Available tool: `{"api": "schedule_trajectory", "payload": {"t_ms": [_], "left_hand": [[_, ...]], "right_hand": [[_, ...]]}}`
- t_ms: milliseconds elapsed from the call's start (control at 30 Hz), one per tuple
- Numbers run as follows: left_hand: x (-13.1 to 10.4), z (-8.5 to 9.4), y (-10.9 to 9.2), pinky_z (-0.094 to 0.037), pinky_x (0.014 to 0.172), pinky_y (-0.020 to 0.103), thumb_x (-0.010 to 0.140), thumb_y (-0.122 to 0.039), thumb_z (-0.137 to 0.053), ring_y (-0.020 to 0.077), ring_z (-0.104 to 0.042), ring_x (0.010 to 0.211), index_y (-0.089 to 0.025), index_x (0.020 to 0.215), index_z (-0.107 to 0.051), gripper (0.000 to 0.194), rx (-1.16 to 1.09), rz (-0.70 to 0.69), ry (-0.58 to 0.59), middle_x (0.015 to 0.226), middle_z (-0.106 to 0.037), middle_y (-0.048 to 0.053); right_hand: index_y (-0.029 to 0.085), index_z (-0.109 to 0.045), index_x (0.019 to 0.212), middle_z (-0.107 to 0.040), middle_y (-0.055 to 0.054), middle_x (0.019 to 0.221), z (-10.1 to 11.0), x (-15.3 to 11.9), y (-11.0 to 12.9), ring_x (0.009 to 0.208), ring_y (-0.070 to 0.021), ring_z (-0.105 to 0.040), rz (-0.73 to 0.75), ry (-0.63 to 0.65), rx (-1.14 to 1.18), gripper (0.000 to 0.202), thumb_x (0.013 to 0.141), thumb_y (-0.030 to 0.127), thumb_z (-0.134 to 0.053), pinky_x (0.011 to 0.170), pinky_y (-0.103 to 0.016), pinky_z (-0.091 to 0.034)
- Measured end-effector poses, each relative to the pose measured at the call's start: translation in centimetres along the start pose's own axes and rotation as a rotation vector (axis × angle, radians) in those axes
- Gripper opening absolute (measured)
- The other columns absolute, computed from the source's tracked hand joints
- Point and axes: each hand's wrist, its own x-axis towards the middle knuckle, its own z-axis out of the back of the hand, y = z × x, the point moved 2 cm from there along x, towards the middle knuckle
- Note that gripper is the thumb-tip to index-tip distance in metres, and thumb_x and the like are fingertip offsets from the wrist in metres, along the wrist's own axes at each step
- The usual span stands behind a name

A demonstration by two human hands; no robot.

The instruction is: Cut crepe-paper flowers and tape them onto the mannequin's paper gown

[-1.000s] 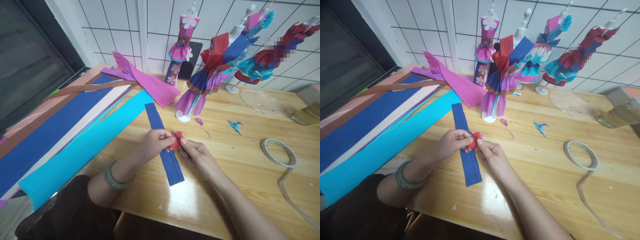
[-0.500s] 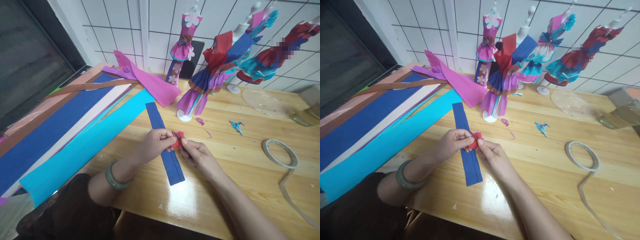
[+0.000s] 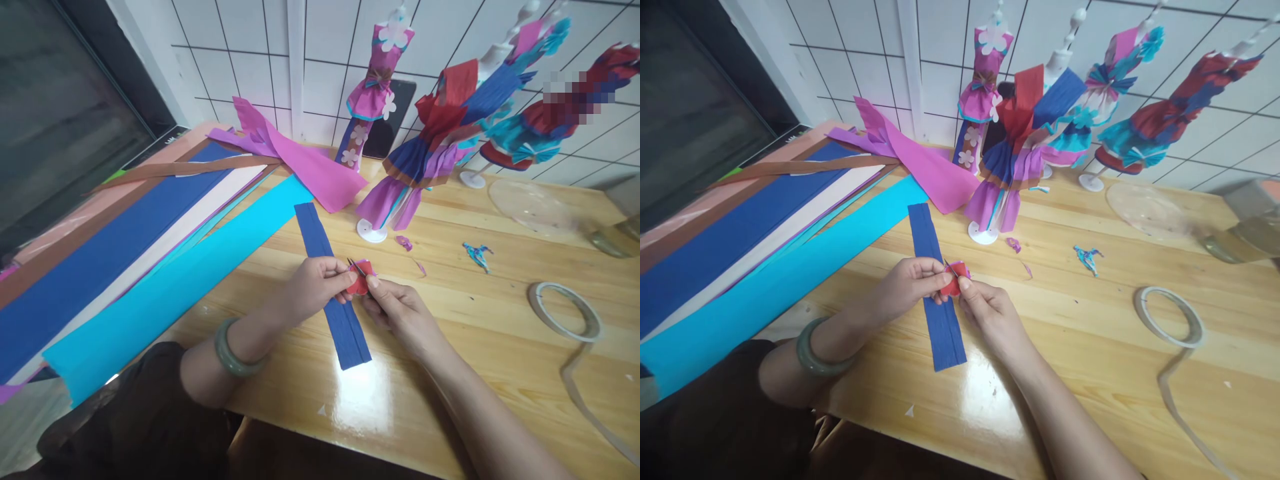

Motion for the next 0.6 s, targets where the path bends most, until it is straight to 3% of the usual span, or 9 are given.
{"api": "schedule_trajectory", "payload": {"t_ms": [600], "left_hand": [[0.0, -1.1, 1.0, -0.041, 0.062, 0.024, 0.071, -0.033, -0.061, 0.0071, -0.05, 0.058, -0.012, 0.071, -0.056, 0.021, -0.357, 0.043, -0.034, 0.065, -0.055, 0.0]], "right_hand": [[0.016, -0.055, 0.061, -0.032, 0.005, 0.047, -0.9, 0.1, 0.6, 0.04, -0.0062, -0.022, 0.014, -0.125, 0.215, 0.037, 0.078, 0.049, -0.051, 0.038, -0.022, -0.018]]}}
